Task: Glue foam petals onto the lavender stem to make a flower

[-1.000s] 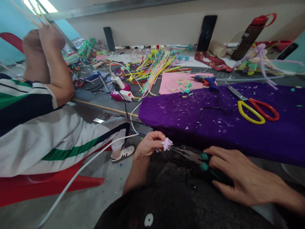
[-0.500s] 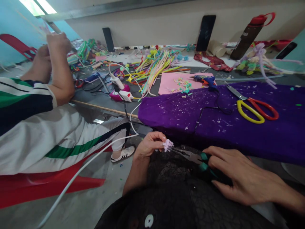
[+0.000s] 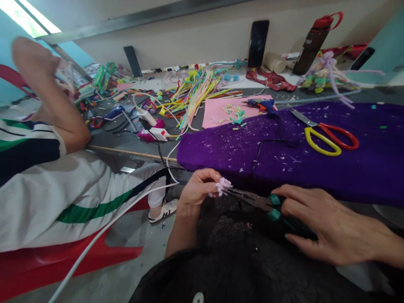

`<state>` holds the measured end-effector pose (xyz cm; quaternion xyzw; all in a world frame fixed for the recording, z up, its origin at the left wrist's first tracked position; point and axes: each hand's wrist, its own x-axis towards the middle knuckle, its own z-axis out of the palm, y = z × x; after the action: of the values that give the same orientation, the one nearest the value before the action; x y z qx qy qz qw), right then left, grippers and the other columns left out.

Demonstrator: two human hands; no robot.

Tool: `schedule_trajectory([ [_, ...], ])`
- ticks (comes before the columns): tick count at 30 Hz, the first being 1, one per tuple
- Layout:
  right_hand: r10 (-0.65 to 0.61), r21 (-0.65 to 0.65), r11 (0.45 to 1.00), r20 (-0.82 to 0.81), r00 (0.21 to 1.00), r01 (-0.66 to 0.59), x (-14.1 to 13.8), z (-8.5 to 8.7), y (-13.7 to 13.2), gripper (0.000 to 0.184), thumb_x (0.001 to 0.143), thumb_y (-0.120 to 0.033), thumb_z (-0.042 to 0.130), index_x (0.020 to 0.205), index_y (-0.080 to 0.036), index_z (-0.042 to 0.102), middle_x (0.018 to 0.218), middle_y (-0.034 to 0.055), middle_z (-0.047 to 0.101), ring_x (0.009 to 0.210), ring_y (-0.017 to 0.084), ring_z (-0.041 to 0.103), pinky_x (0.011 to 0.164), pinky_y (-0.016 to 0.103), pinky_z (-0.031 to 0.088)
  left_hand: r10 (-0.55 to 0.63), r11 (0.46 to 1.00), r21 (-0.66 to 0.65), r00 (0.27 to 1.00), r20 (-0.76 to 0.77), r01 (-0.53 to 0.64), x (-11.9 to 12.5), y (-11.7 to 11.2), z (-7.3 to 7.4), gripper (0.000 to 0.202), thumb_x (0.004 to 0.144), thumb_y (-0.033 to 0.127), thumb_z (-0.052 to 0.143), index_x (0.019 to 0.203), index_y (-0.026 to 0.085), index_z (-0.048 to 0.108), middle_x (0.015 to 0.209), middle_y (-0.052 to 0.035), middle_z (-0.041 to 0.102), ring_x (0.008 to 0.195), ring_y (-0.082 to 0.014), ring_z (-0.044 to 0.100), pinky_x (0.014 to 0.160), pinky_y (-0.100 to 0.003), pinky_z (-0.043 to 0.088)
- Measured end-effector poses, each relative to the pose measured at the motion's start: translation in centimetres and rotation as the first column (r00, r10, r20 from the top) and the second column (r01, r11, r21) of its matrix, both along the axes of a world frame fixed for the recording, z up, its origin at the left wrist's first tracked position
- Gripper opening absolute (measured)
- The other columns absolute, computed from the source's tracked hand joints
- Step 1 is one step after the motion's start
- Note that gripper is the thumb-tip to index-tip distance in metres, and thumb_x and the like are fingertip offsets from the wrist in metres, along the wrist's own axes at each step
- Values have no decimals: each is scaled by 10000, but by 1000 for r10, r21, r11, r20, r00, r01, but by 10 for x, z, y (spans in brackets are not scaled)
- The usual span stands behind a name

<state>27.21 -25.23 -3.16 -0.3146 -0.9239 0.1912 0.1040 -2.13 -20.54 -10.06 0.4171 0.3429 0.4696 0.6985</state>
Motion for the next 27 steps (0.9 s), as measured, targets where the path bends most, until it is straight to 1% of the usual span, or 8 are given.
schedule_trajectory([
  [5, -20, 67, 998, 20, 1000, 19, 8, 3, 0, 263, 722, -318, 611, 944, -202, 532, 1236, 113, 501, 1062, 290, 531, 764, 404, 505, 48, 997, 59, 998, -41, -46, 8, 7, 18, 197, 533, 202, 786, 673, 140, 663, 620, -14, 646, 453, -81, 532, 401, -174, 394],
  [9, -34, 86, 996, 8, 999, 33, 13, 9, 2, 245, 721, -317, 616, 919, -206, 524, 1236, 102, 499, 1039, 274, 540, 763, 395, 500, 22, 997, 79, 1000, -1, -22, 17, 14, 31, 205, 529, 214, 792, 662, 144, 652, 616, -7, 638, 423, -69, 509, 367, -160, 364],
  [15, -81, 108, 990, -53, 995, 86, 19, 18, 3, 216, 705, -246, 600, 910, -209, 542, 1209, 85, 525, 999, 254, 560, 764, 366, 494, -31, 994, 102, 999, 10, 30, 28, 21, 47, 237, 530, 250, 798, 655, 139, 629, 618, -15, 632, 412, -70, 506, 347, -156, 368],
  [18, -81, 66, 994, -70, 994, 86, 22, 22, 3, 217, 704, -199, 586, 915, -212, 540, 1176, 72, 538, 982, 233, 562, 778, 345, 491, -51, 991, 129, 998, 23, 48, 32, 25, 52, 228, 546, 250, 791, 663, 140, 629, 608, -13, 625, 410, -68, 502, 346, -153, 364],
  [21, -78, -39, 996, -66, 995, 76, 24, 26, 4, 183, 710, -180, 578, 882, -213, 525, 1098, 53, 558, 961, 203, 557, 784, 311, 492, -75, 988, 137, 996, 51, 67, 35, 28, 55, 234, 546, 257, 792, 668, 145, 627, 611, -13, 618, 437, -79, 516, 344, -151, 358],
  [24, -76, -129, 989, -70, 995, 66, 25, 30, 5, 131, 711, -198, 578, 819, -214, 505, 970, 21, 575, 848, 161, 567, 731, 271, 502, -76, 987, 150, 995, 67, 65, 38, 30, 57, 229, 546, 249, 792, 668, 145, 628, 616, -10, 610, 461, -84, 522, 354, -154, 364],
  [26, -95, -132, 988, -76, 993, 85, 26, 32, 5, 113, 702, -223, 588, 772, -219, 500, 877, -7, 584, 738, 130, 564, 668, 237, 508, -74, 985, 164, 995, 73, 61, 39, 30, 59, 212, 557, 238, 787, 669, 146, 633, 592, -5, 599, 470, -85, 522, 369, -156, 373],
  [27, -150, -90, 986, -92, 984, 142, 26, 33, 5, 118, 688, -248, 603, 744, -224, 502, 839, -21, 591, 696, 120, 562, 632, 221, 509, -75, 984, 170, 994, 75, 61, 39, 30, 60, 203, 565, 236, 784, 670, 148, 635, 575, -2, 593, 470, -85, 520, 374, -156, 375],
])
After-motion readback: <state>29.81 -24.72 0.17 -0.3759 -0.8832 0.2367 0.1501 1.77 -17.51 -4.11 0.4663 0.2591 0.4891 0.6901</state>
